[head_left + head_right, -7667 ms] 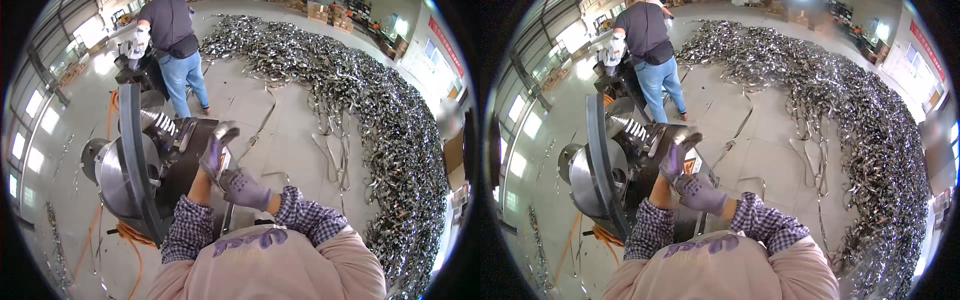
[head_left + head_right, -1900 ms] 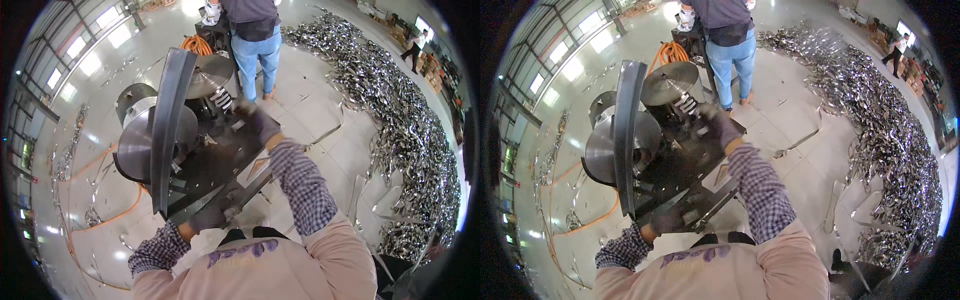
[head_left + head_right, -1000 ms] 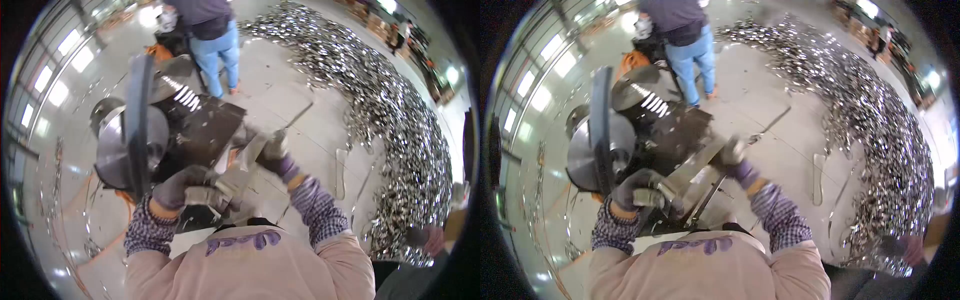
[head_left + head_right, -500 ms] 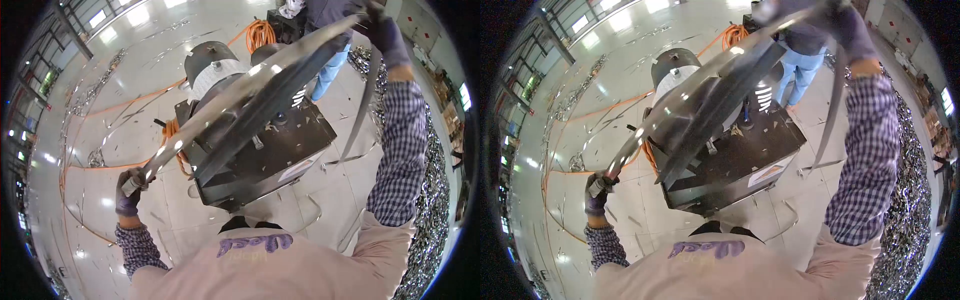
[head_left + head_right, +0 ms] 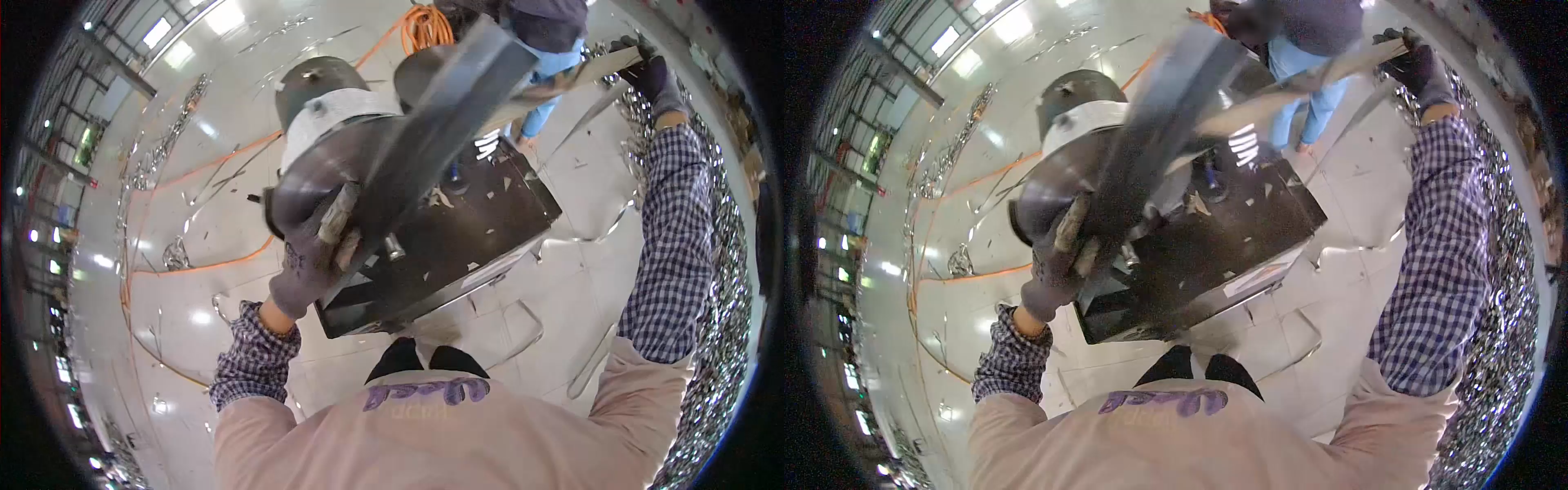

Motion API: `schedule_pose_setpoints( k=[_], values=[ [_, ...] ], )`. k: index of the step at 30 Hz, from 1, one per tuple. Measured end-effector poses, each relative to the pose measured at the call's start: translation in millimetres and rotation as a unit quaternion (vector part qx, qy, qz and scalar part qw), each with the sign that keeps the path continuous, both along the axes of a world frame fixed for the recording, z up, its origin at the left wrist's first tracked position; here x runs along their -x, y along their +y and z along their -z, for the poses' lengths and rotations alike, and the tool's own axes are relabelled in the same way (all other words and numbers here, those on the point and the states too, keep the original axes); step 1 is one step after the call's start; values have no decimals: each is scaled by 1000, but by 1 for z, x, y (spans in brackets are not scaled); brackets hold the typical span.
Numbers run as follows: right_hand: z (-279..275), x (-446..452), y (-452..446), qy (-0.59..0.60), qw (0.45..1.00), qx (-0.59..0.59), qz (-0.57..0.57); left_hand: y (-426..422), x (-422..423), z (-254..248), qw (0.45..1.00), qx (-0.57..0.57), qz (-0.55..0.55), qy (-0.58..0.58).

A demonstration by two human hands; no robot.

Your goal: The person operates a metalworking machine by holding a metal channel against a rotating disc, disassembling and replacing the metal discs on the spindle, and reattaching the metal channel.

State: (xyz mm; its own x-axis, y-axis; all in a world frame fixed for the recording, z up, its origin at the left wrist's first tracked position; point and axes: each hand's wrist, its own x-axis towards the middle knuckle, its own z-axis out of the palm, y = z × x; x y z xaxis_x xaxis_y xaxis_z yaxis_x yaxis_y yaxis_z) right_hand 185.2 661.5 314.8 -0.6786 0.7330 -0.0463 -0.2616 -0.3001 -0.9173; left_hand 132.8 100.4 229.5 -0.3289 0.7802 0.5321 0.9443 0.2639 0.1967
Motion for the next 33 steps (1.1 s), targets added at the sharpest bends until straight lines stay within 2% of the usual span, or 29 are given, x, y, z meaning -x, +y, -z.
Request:
schedule_pose_setpoints(
  k=[2, 3, 5, 6, 8, 9, 11, 12, 14, 16, 18, 20, 22, 23, 25, 27, 29, 31, 32, 33],
  values=[
    [76, -1, 98, -55, 959, -252, -118, 9, 0, 16, 990, -50, 26, -128],
    [91, -11, 103, -76, 949, -278, -125, 8, -1, 26, 978, -74, 33, -193],
    [119, -30, 109, -115, 927, -331, -136, 11, 5, 30, 972, -87, 40, -212],
    [135, -31, 130, -118, 923, -343, -127, 11, 10, 29, 982, -76, 41, -169],
    [122, -46, 104, -76, 986, -146, -25, 5, 15, 32, 992, -48, 39, -111],
    [114, -54, 90, -39, 997, -52, 39, 2, 15, 33, 994, -31, 37, -98],
    [118, -61, 119, -66, 989, 3, 129, 4, 10, 30, 993, -36, 7, -114],
    [112, -65, 112, -159, 978, -62, 123, 5, 10, 29, 996, -38, 7, -85],
    [103, -80, 89, -341, 915, -184, 109, 8, 9, 24, 999, -39, 12, -30],
    [154, -75, 108, -273, 836, -471, -63, 12, 4, 18, 992, -42, 40, -110],
    [173, -71, 19, -232, 746, -621, -65, 16, 2, 19, 976, -68, 63, -197],
    [200, -66, -138, -115, 682, -718, -77, 21, 0, 23, 948, -115, 79, -285],
    [180, -62, -259, -38, 655, -735, -174, 13, 4, 30, 961, -100, 36, -254],
    [157, -66, -302, -5, 721, -633, -282, 8, 7, 32, 967, -91, 15, -238],
    [155, -61, -337, -94, 622, -745, -219, 4, 9, 33, 982, -69, -5, -177],
    [205, -47, -345, -50, 535, -842, -53, 3, 9, 33, 986, -59, -11, -157],
    [219, -42, -344, -30, 521, -853, -11, 3, 8, 32, 983, -55, -4, -176],
    [198, -50, -336, -30, 595, -798, -93, -1, 14, 38, 977, -58, -21, -206],
    [190, -57, -336, -23, 652, -756, -57, -2, 16, 39, 973, -59, -28, -220],
    [191, -58, -338, -41, 661, -744, -87, -1, 16, 38, 978, -54, -18, -202]
  ],
)
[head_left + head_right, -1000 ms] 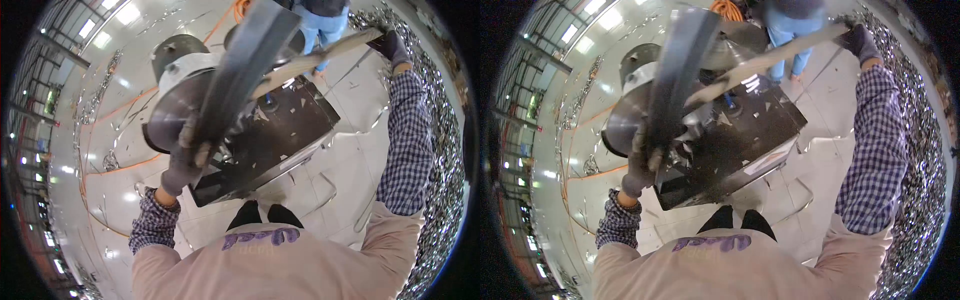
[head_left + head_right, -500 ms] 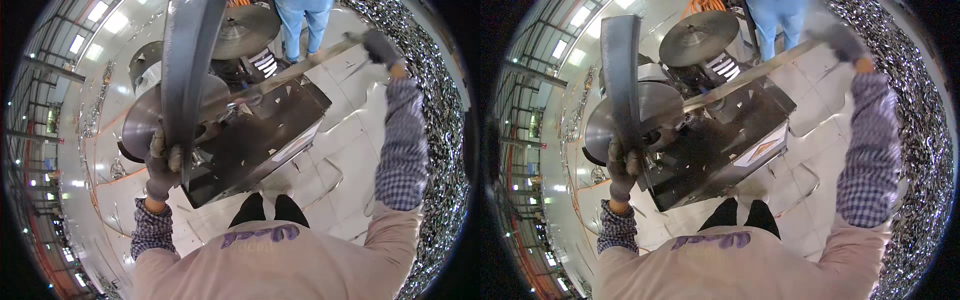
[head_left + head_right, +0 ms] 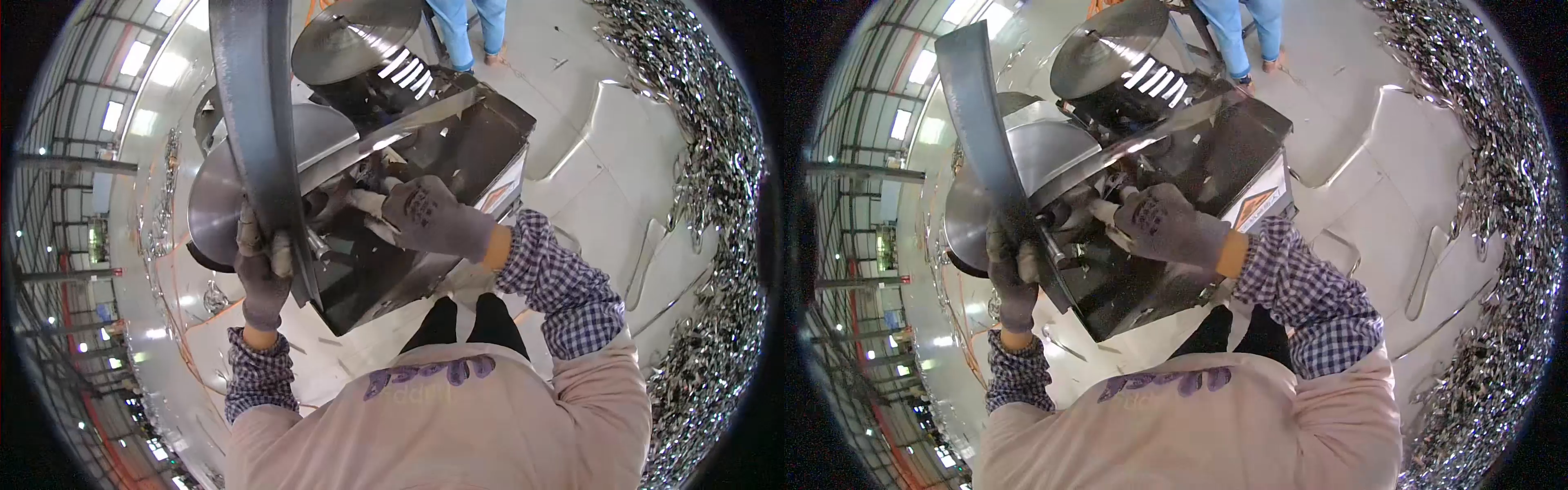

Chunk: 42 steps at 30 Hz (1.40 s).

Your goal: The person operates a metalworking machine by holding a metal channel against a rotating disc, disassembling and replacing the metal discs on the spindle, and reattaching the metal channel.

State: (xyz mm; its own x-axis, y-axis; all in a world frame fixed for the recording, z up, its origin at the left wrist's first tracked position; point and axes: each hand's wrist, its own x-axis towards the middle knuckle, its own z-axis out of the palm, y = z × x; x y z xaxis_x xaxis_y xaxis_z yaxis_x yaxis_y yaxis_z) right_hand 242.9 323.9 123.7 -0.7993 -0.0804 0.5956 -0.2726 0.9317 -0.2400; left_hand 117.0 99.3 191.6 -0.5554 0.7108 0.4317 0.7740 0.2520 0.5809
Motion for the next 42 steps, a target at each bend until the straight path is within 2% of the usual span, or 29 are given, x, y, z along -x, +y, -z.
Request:
schedule_pose_setpoints(
  k=[2, 5, 8, 9, 11, 12, 14, 15, 17, 19, 22, 25, 26, 27, 28, 29, 30, 31, 32, 33, 35, 38, 39, 41, 42],
  values=[
    [2, 5, -7, -69, 997, 29, -14, 1, -2, -3, 999, 3, 16, 39],
    [15, 20, -23, -48, 998, 14, 29, 4, -3, -5, 997, -23, 46, 51],
    [43, 37, -3, 73, 977, -153, 126, 3, -4, -11, 997, -19, 36, -66],
    [36, 28, 7, 19, 914, -304, 269, 2, -5, -12, 997, -6, 32, -73],
    [47, 21, 59, -15, 952, -216, 218, 2, -7, -11, 996, 16, 24, -88],
    [60, 23, 89, 28, 989, -23, 146, 1, -8, -12, 995, 10, 23, -98],
    [72, 31, 129, 43, 984, 98, 143, 0, -9, -11, 993, -6, 20, -118],
    [69, 31, 141, 11, 976, 27, 216, 3, -9, -13, 992, -10, 26, -125],
    [58, 26, 150, -8, 963, -76, 259, 10, -13, -18, 990, -18, 36, -138],
    [38, 22, 160, 24, 967, -149, 207, 13, -16, -20, 995, -14, 40, -90],
    [16, 16, 161, -203, 928, -125, 286, 12, -17, -19, 997, -7, 44, -62],
    [15, -6, 161, -134, 941, 7, 312, 12, -14, -21, 998, 0, 56, -41],
    [37, -2, 145, -120, 973, 19, 197, 11, -15, -21, 998, 4, 62, -32],
    [38, -7, 112, -83, 991, 52, 90, 9, -15, -19, 996, -5, 51, -79],
    [40, -12, 79, -58, 995, 82, -23, 8, -15, -18, 991, -13, 42, -124],
    [16, -17, 22, -12, 983, 129, -128, 7, -15, -16, 985, -23, 34, -169],
    [15, -6, -11, -89, 934, 278, -206, 8, -14, -17, 986, -20, 33, -160],
    [13, 4, -45, -154, 853, 427, -257, 9, -14, -19, 988, -15, 32, -153],
    [8, 13, -66, -161, 729, 610, -266, 10, -14, -21, 989, -10, 31, -145],
    [11, 23, -85, -78, 642, 719, -254, 9, -12, -24, 992, 7, 41, -117],
    [23, 41, -115, 92, 415, 881, -209, 7, -9, -32, 995, 43, 62, -60],
    [-1, 41, -111, 69, 476, 851, -211, 5, -23, -74, 993, 108, 36, -40],
    [2, 43, -109, 65, 390, 872, -290, -29, -1, -73, 987, 93, 40, 126],
    [13, 49, -100, 50, 205, 877, -432, -23, -19, -109, 989, -55, -33, 136],
    [9, 50, -95, 25, 313, 875, -369, -54, 2, -92, 962, -117, -136, 207]
  ],
)
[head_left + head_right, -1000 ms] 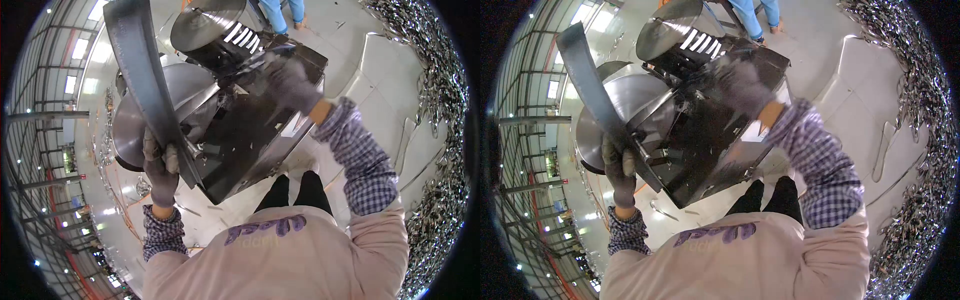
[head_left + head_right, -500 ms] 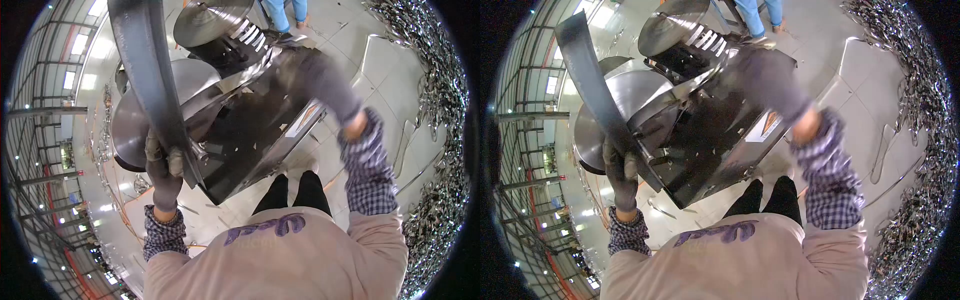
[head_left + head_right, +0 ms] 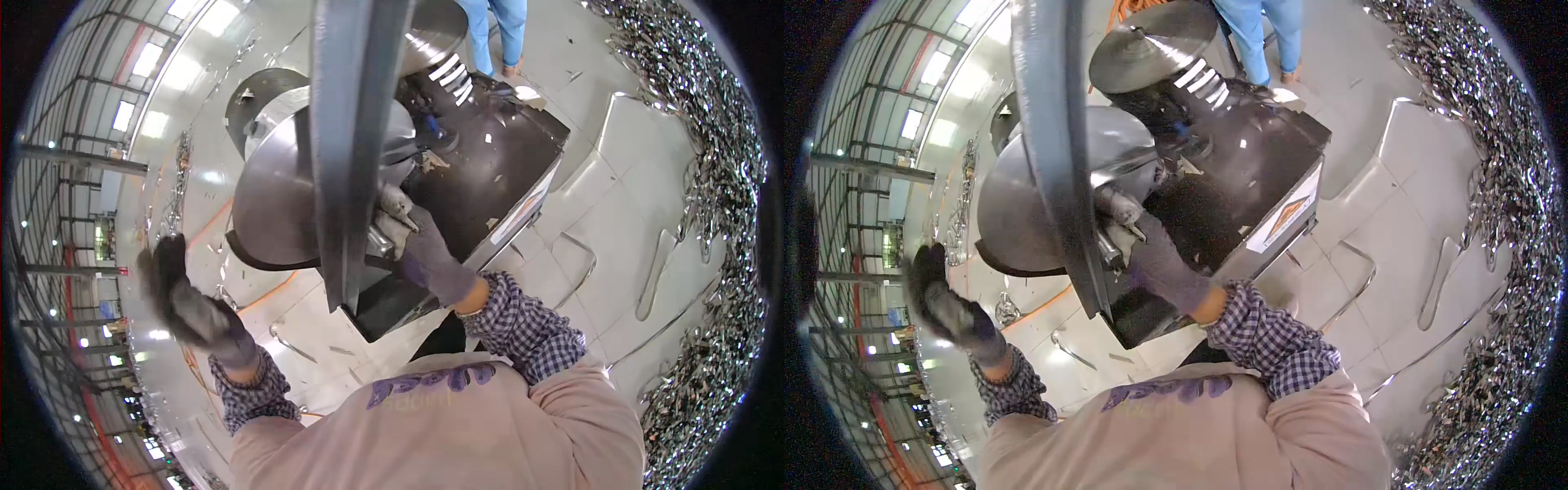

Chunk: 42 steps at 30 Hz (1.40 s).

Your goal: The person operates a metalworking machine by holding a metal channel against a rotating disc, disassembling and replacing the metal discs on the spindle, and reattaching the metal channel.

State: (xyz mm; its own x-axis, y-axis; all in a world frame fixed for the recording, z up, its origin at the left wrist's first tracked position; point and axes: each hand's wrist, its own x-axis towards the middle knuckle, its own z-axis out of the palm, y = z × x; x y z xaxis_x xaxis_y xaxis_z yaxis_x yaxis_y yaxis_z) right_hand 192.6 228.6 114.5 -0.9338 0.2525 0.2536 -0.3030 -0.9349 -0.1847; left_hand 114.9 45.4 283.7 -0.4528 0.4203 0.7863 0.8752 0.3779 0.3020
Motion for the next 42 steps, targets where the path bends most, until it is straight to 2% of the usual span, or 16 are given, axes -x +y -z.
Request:
schedule_pose_setpoints(
  k=[2, 3, 6, 10, 12, 14, 15, 21, 24, 26, 31, 33, 35, 36, 38, 42],
  values=[
    [-17, 0, 13, -75, 949, -286, 113, -25, 55, 56, 990, -28, -98, -95],
    [-27, -1, 22, -92, 867, -448, 197, -31, 86, 93, 979, -14, -130, -156],
    [-32, 1, 38, -81, 729, -630, 257, -40, 143, 189, 952, 19, -187, -241],
    [-34, -11, 41, -103, 961, -256, 25, -41, 164, 240, 939, 12, -217, -267],
    [22, -10, 56, -117, 941, -313, 61, -44, 171, 253, 937, -3, -217, -274],
    [52, -6, 43, 65, 957, -202, 198, -48, 176, 261, 936, -15, -213, -279],
    [21, 3, 43, 178, 923, -232, 248, -47, 178, 262, 936, -19, -211, -281],
    [-23, -11, 37, -105, 931, -303, 176, -46, 187, 271, 933, -37, -206, -293],
    [-31, -12, 36, -191, 917, -325, 129, -41, 193, 276, 932, -37, -197, -302],
    [-25, -13, 44, -147, 885, -419, 139, -39, 198, 280, 932, -37, -181, -312],
    [-41, -26, 30, -198, 931, -261, 163, -35, 211, 286, 927, -33, -60, -369],
    [-82, -38, 20, -239, 779, -474, 334, -29, 193, 267, 910, -91, -22, -403],
    [-108, -48, 8, -284, 508, -659, 476, -23, 171, 246, 863, -195, 35, -464],
    [-118, -47, -1, -300, 321, -729, 525, -21, 170, 245, 851, -214, 38, -478],
    [-111, -45, -24, -270, 127, -828, 475, -17, 172, 243, 854, -210, 2, -477],
    [-88, -39, -43, -207, 122, -911, 335, -21, 186, 259, 913, -131, -39, -384]
  ],
)
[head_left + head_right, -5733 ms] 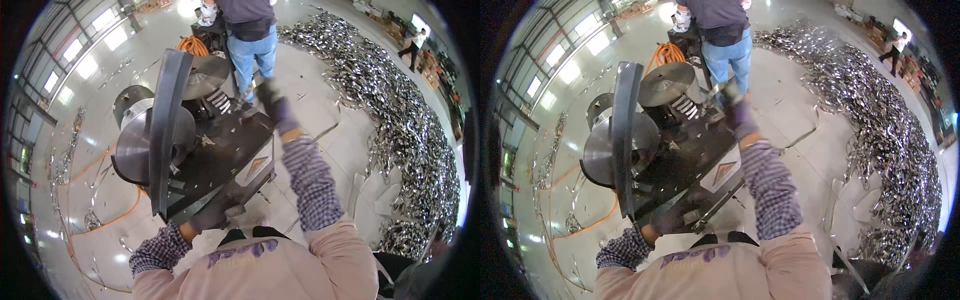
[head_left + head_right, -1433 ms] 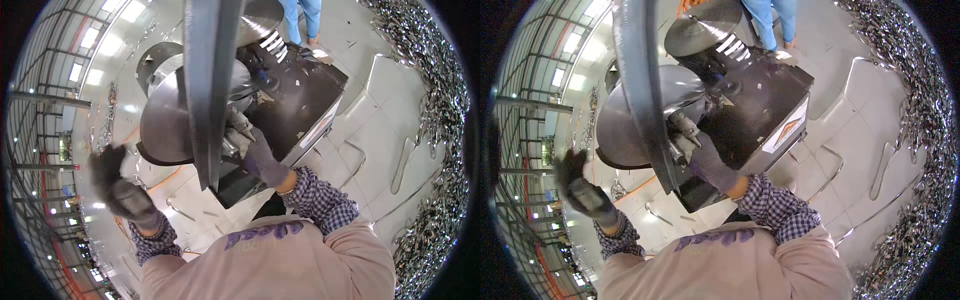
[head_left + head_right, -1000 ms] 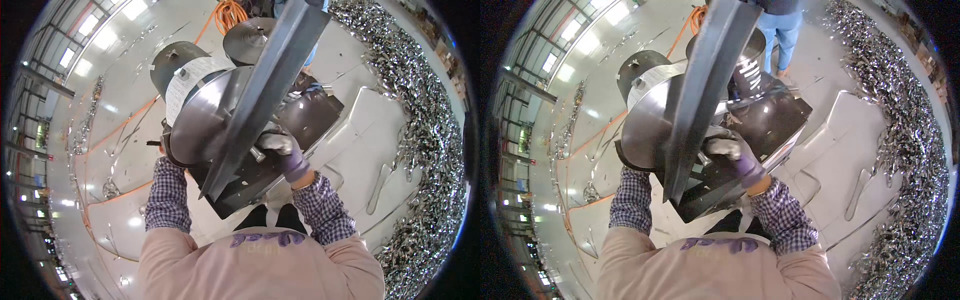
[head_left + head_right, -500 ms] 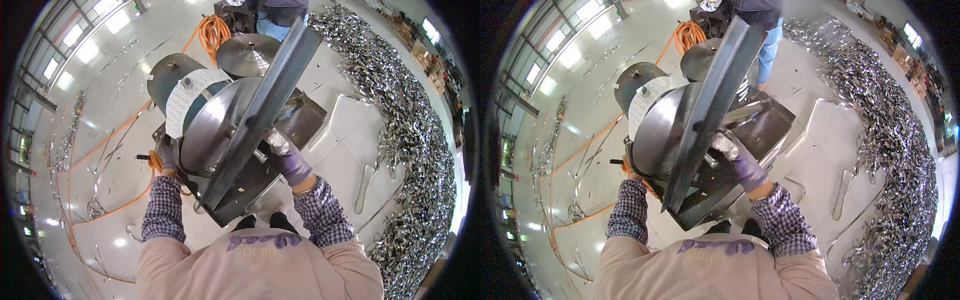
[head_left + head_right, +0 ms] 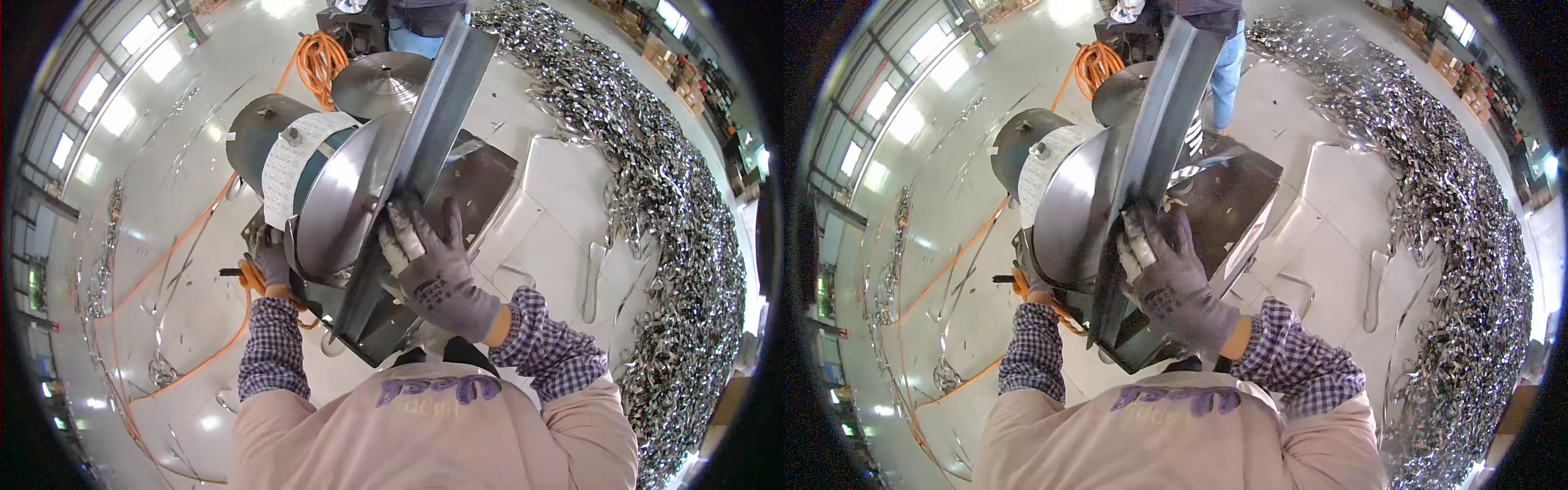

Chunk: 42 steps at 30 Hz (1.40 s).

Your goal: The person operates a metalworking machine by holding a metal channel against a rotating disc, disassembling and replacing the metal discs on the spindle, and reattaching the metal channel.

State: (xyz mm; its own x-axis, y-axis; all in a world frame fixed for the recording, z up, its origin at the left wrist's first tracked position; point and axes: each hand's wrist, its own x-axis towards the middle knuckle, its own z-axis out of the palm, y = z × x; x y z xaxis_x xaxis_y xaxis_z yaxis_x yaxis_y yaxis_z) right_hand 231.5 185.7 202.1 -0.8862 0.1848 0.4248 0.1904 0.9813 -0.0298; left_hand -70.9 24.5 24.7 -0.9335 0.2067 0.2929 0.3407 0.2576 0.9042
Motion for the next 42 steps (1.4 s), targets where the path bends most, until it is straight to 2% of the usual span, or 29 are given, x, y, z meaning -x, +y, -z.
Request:
schedule_pose_setpoints(
  k=[2, 6, 13, 20, 23, 24, 25, 26, 27, 28, 30, 32, 34, 36, 37, 40, 42],
  values=[
    [-2, -3, -1, -15, 1000, 16, -10, -7, 13, 18, 999, 43, 2, 13],
    [-4, -4, -1, -24, 999, 32, -24, -18, 36, 42, 999, 23, 26, 6],
    [4, -6, 1, -10, 999, -26, -25, -2, 39, 26, 995, 73, 33, 62],
    [7, -6, 3, 17, 999, -15, -28, 1, 33, 17, 992, 91, 17, 87],
    [21, -3, 5, 11, 999, 28, -42, -2, 28, 16, 992, 82, 6, 100],
    [4, -9, 5, -83, 995, 19, -51, -3, 25, 15, 992, 71, 0, 103],
    [12, -5, 2, -41, 998, -46, -8, -2, 21, 15, 994, 48, -1, 101],
    [8, -4, 0, -33, 999, -6, -15, 2, 17, 15, 994, 33, -1, 100],
    [4, -3, -1, -24, 1000, -11, -15, 3, 12, 10, 992, 52, -6, 112],
    [1, -3, -1, -17, 1000, -17, -5, 1, 11, -1, 969, 194, -34, 151],
    [-2, -3, -1, -50, 999, -7, 0, 6, 1, -4, 987, 137, -40, 78],
    [-1, -4, 0, -44, 999, -5, -3, -2, 10, 16, 993, 95, -22, 71],
    [4, -4, 2, 5, 1000, -7, -20, -4, 10, 12, 986, 123, -23, 107],
    [0, -2, -3, -1, 1000, 2, -13, 1, 10, 4, 958, 218, -35, 180],
    [-2, -2, -5, -5, 1000, 6, 0, -9, 26, 27, 988, 99, -15, 117],
    [12, -2, -6, -31, 999, 4, -13, -33, 56, 78, 993, 101, 13, 59],
    [19, -6, -2, -47, 998, -4, -51, -42, 66, 83, 992, 114, 16, 52]
  ],
)
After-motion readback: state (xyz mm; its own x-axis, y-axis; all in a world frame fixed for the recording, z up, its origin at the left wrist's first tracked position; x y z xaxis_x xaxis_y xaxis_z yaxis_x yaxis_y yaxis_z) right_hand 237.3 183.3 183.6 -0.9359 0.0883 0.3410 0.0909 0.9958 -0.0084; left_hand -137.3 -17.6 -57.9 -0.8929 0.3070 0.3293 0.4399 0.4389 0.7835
